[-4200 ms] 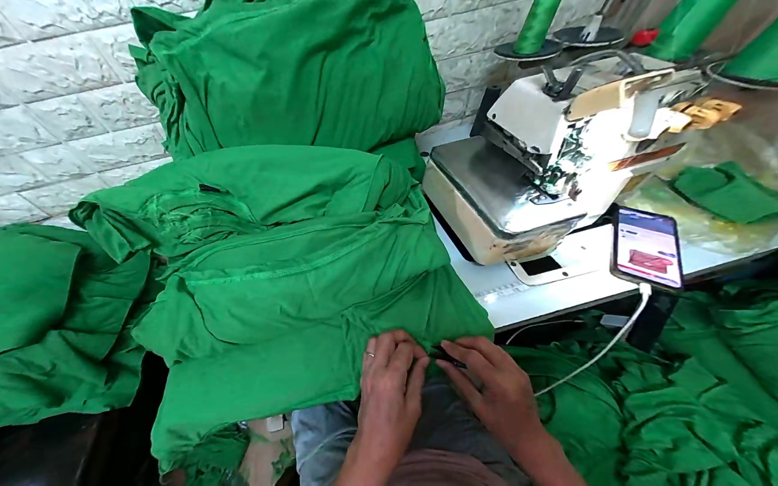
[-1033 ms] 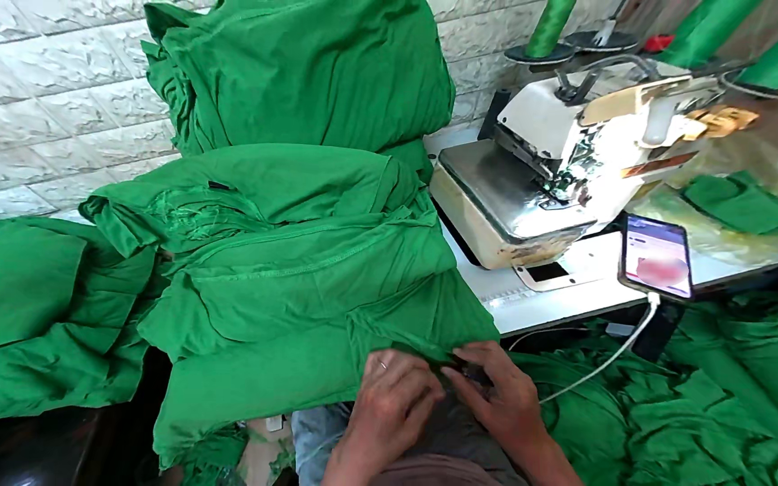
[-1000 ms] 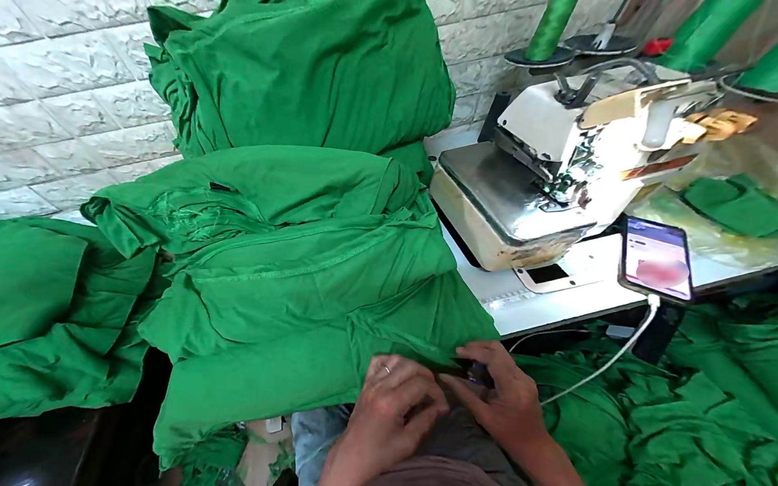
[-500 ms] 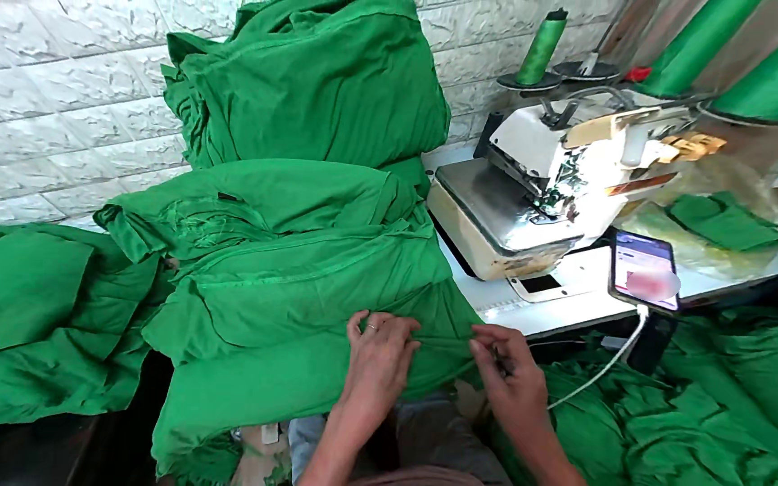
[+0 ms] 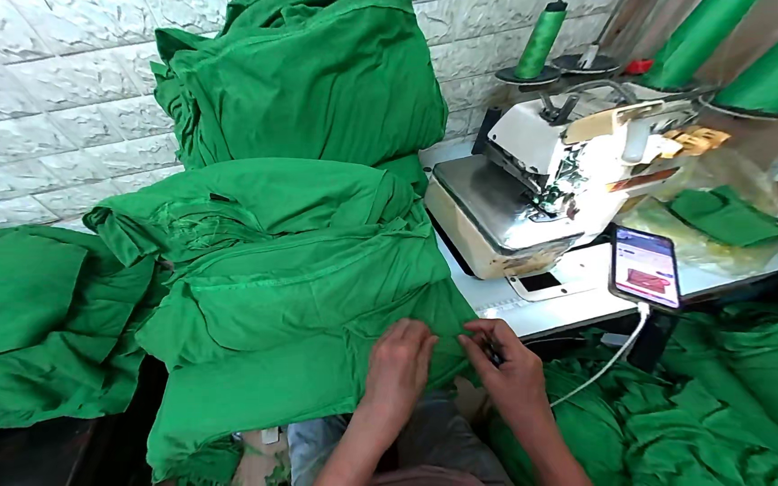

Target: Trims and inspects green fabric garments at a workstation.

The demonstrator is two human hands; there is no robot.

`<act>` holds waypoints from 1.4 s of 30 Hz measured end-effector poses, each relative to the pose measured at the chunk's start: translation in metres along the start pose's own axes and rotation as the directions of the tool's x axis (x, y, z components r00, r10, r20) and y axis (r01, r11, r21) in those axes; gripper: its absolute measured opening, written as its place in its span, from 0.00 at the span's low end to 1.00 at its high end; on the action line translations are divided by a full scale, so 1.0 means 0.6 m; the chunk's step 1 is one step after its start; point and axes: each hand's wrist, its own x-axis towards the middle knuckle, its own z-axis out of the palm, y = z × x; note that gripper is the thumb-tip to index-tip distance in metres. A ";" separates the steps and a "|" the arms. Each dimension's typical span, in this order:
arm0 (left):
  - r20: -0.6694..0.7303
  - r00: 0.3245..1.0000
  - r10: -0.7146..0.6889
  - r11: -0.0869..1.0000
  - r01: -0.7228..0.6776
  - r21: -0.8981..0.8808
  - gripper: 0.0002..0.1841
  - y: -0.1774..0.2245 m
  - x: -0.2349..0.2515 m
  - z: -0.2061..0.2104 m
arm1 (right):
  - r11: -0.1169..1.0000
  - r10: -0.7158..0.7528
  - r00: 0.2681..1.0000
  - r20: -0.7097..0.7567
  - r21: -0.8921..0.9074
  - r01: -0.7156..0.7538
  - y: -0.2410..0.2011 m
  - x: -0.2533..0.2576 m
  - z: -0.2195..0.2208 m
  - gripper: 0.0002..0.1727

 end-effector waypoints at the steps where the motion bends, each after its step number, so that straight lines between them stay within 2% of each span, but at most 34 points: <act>1: 0.031 0.998 -0.062 0.997 0.063 -0.046 0.09 0.000 0.004 -0.009 | 1.000 -0.001 1.000 -0.002 0.000 0.001 0.001 0.000 -0.001 0.12; 4: 0.174 0.966 -0.194 0.966 0.219 -0.140 0.11 -0.002 0.012 -0.034 | 0.995 0.001 1.000 -0.012 -0.098 -0.002 -0.002 -0.002 -0.006 0.14; 7: 0.185 0.970 -0.157 0.976 0.181 -0.122 0.11 -0.002 0.012 -0.033 | 0.991 0.005 1.000 -0.013 -0.134 -0.006 -0.022 0.002 -0.019 0.27; 9: 0.174 0.975 -0.137 0.981 0.157 -0.111 0.11 -0.004 0.011 -0.030 | 1.000 -0.016 0.999 0.034 -0.011 0.016 -0.029 0.008 -0.028 0.31; 11: 0.173 0.975 -0.136 0.982 0.155 -0.106 0.11 -0.003 0.011 -0.029 | 0.982 -0.060 0.986 0.154 0.188 0.031 -0.034 0.013 -0.033 0.27; 13: 0.209 0.963 -0.172 0.972 0.200 -0.121 0.12 0.000 0.015 -0.034 | 0.970 -0.069 0.954 0.292 0.243 -0.004 -0.032 0.016 -0.033 0.24; 15: 0.266 0.939 -0.218 0.952 0.265 -0.155 0.13 0.000 0.019 -0.042 | 0.990 -0.028 0.918 0.396 0.140 -0.030 -0.026 0.015 -0.031 0.23; 17: 0.318 0.914 -0.253 0.930 0.320 -0.180 0.13 0.000 0.023 -0.049 | 0.999 -0.013 0.900 0.437 0.033 -0.002 -0.023 0.016 -0.028 0.22; 24: 0.372 0.885 -0.282 0.882 0.391 -0.264 0.13 -0.004 0.031 -0.052 | 0.963 -0.082 0.906 0.415 -0.200 0.178 -0.044 0.023 -0.026 0.19; 27: 0.364 0.885 -0.291 0.871 0.402 -0.281 0.12 -0.005 0.029 -0.053 | 0.933 -0.141 0.911 0.387 -0.255 0.252 -0.049 0.025 -0.021 0.14; 32: 0.353 0.888 -0.293 0.847 0.412 -0.335 0.12 -0.010 0.030 -0.054 | 0.946 -0.106 0.916 0.387 -0.244 0.212 -0.049 0.026 -0.015 0.16; 34: 0.314 0.912 -0.264 0.850 0.374 -0.372 0.12 -0.011 0.021 -0.051 | 0.953 -0.092 0.920 0.380 -0.234 0.191 -0.048 0.025 -0.013 0.16; 36: 0.233 0.953 -0.194 0.876 0.275 -0.397 0.11 -0.006 0.000 -0.049 | 0.986 -0.054 0.926 0.374 -0.126 0.108 -0.036 0.025 -0.011 0.17; 39: 0.091 0.990 0.103 0.931 -0.064 -0.360 0.12 0.003 -0.049 -0.054 | 0.989 0.009 0.956 0.293 0.136 -0.051 -0.030 0.026 -0.010 0.23; 41: -0.152 0.964 0.220 0.952 -0.246 -0.182 0.18 -0.004 -0.093 -0.041 | 0.966 -0.006 0.983 0.182 0.257 -0.042 -0.037 0.027 -0.005 0.21; 42: -0.285 0.933 0.220 0.970 -0.239 -0.035 0.20 -0.010 -0.113 -0.036 | 0.956 -0.038 0.990 0.133 0.292 -0.002 -0.043 0.027 -0.002 0.15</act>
